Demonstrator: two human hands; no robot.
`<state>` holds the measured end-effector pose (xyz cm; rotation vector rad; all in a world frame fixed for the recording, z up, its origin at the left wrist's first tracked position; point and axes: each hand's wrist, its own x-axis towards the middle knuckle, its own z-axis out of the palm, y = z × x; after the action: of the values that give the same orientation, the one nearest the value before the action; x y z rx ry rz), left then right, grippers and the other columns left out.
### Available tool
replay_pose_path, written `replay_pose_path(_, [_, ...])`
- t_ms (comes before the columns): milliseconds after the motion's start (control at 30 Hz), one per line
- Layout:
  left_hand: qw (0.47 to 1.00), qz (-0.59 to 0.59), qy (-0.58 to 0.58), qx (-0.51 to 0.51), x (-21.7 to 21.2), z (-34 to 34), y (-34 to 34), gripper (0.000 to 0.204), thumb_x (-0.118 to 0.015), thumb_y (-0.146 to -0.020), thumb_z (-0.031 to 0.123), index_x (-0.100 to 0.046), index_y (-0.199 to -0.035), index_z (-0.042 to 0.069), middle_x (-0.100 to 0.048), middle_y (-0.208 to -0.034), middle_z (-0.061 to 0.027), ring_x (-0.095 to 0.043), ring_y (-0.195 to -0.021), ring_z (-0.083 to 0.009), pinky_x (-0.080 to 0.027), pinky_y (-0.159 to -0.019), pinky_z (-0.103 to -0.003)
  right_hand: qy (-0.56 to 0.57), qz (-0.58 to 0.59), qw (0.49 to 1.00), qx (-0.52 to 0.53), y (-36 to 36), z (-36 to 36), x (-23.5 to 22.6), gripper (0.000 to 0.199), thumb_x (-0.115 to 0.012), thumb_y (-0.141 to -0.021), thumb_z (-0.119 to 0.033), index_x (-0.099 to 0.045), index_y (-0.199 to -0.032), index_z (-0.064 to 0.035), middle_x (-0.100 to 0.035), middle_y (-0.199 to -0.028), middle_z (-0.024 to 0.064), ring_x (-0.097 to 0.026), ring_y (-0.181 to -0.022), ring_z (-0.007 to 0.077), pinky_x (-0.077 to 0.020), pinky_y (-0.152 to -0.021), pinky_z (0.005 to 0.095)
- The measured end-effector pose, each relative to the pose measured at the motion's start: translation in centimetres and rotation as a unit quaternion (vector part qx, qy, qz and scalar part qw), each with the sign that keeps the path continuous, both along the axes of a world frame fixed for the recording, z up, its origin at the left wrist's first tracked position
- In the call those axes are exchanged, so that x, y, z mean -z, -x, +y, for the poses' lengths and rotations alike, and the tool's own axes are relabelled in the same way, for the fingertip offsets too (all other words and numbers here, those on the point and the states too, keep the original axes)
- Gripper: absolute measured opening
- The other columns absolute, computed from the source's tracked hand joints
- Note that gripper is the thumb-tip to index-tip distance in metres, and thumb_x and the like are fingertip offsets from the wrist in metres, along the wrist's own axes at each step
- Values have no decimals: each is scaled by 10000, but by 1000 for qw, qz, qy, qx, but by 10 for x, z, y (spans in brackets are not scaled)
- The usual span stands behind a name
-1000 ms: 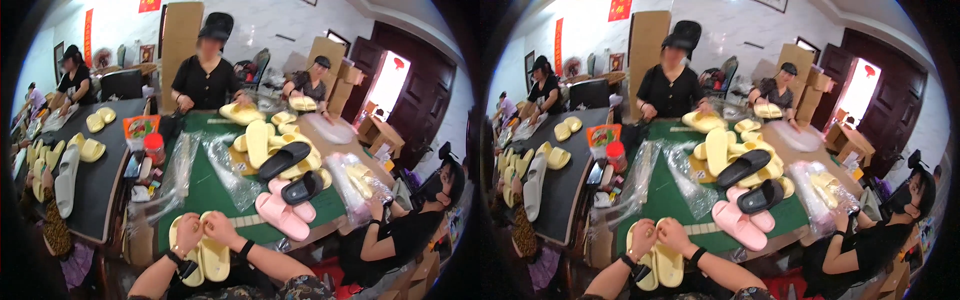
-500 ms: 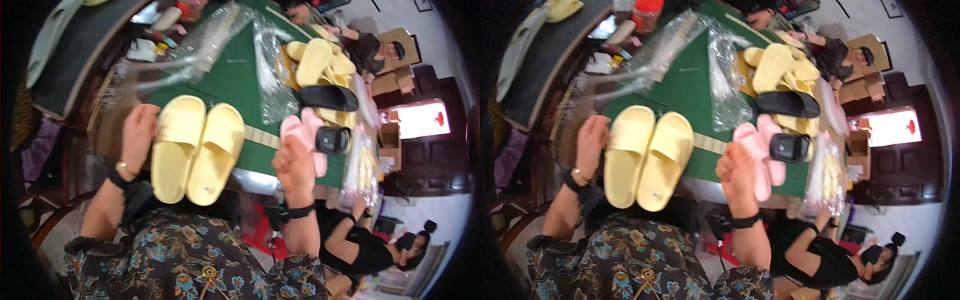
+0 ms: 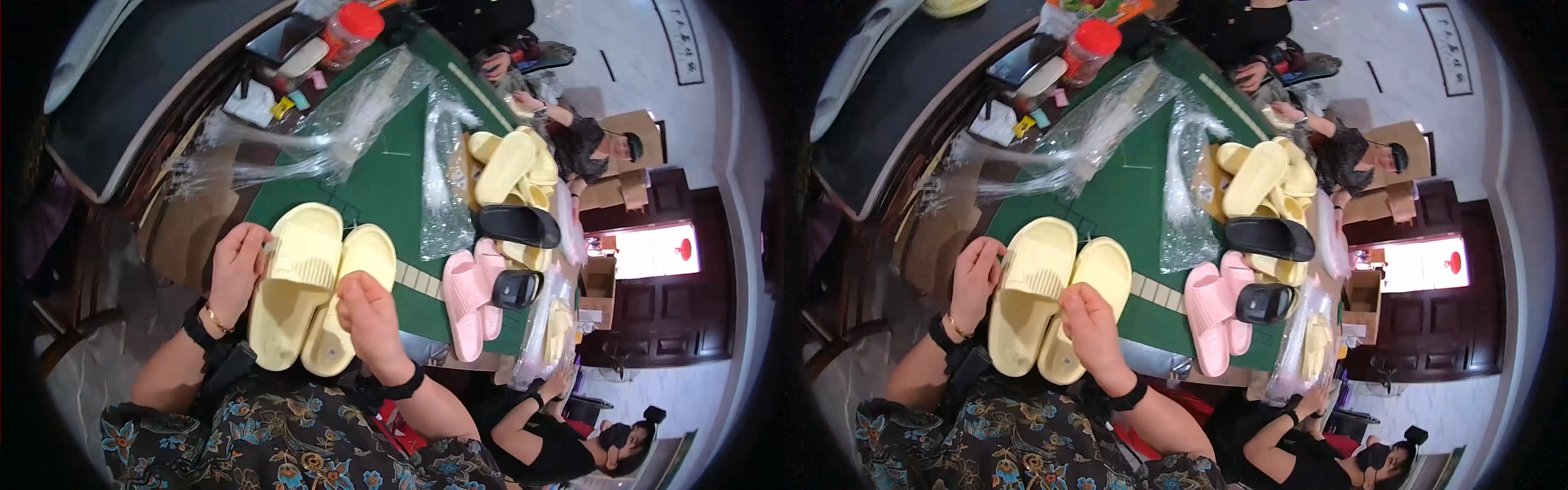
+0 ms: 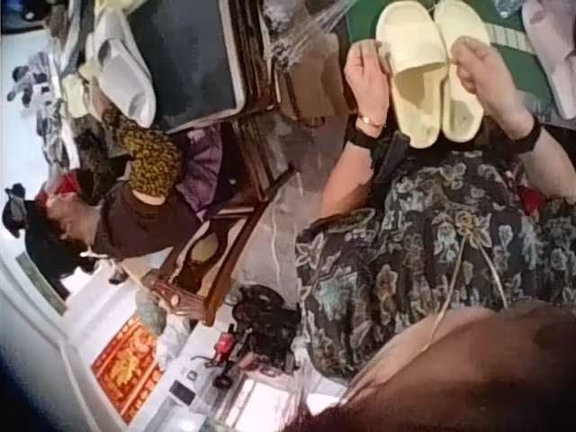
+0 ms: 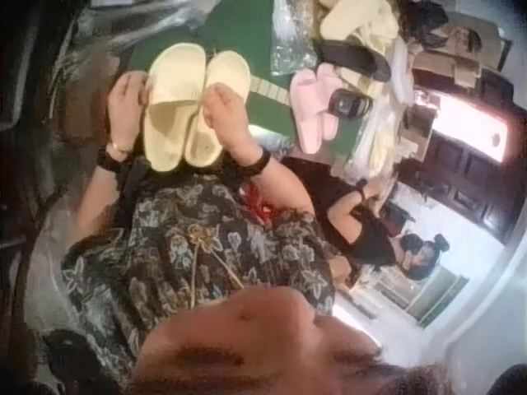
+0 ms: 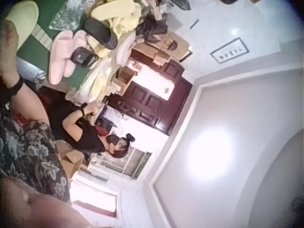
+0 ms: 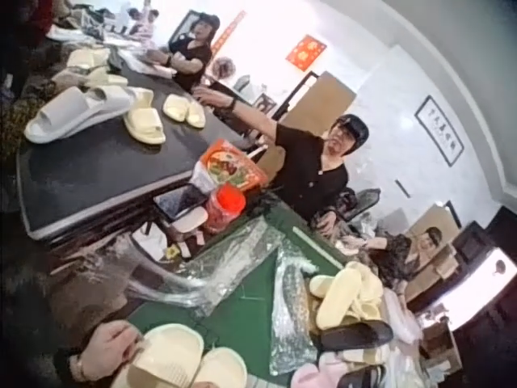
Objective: Manually assembling and inspecting various types of slides and slippers by attaching components.
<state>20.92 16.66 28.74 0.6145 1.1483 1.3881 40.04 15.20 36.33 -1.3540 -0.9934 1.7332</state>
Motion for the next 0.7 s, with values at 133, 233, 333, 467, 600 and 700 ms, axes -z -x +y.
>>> replay_pose_path(133, [1000, 19, 3, 0, 0, -5, 6, 211, -510, -976, 172, -598, -852, 27, -435, -560, 48, -382, -480, -20, -288, -439, -205, -15, -22, 1000, -13, 9, -6, 1, 192, -482, -1009, -211, -519, -880, -74, -358, -598, -81, -298, -496, 17, -229, -452, 188])
replay_pose_path(233, [999, 31, -8, -3, 5, -5, 5, 219, -510, -979, 181, -598, -840, 37, -433, -558, 49, -373, -480, -19, -277, -433, -205, -17, 6, 999, -36, 2, -11, 12, 229, -487, -1011, -266, -535, -891, -78, -423, -665, -77, -366, -553, 5, -283, -483, 172])
replay_pose_path(333, [999, 34, -25, -3, 6, -1, 4, 227, -504, -983, 188, -594, -833, 43, -439, -560, 48, -369, -484, -18, -275, -433, -206, -47, -28, 997, -58, -1, -17, 21, 230, -490, -1001, -250, -553, -889, -59, -453, -670, -51, -414, -581, 39, -335, -517, 202])
replay_pose_path(467, [999, 41, -18, -29, 8, -6, 9, 198, -517, -975, 173, -601, -842, 52, -473, -596, 52, -401, -513, -26, -313, -459, -207, -134, -174, 965, -141, 1, -24, 33, 277, -518, -962, -259, -607, -908, -3, -583, -735, 42, -552, -686, 153, -453, -636, 301])
replay_pose_path(600, [998, 48, -42, -23, 18, -2, -7, 201, -534, -952, 169, -640, -843, 38, -503, -615, 41, -438, -548, -45, -368, -498, -232, -198, -278, 929, -145, -14, -26, 51, 376, -526, -951, -365, -633, -880, -12, -569, -661, 31, -534, -553, 140, -433, -494, 312])
replay_pose_path(700, [993, 105, -48, 8, 22, -4, -1, 173, -563, -938, 166, -644, -865, 31, -530, -647, 34, -460, -562, -52, -376, -511, -216, -259, -444, 841, -166, -1, -21, 30, 495, -551, -898, -469, -679, -786, -4, -647, -688, 177, -640, -632, 322, -492, -583, 420])
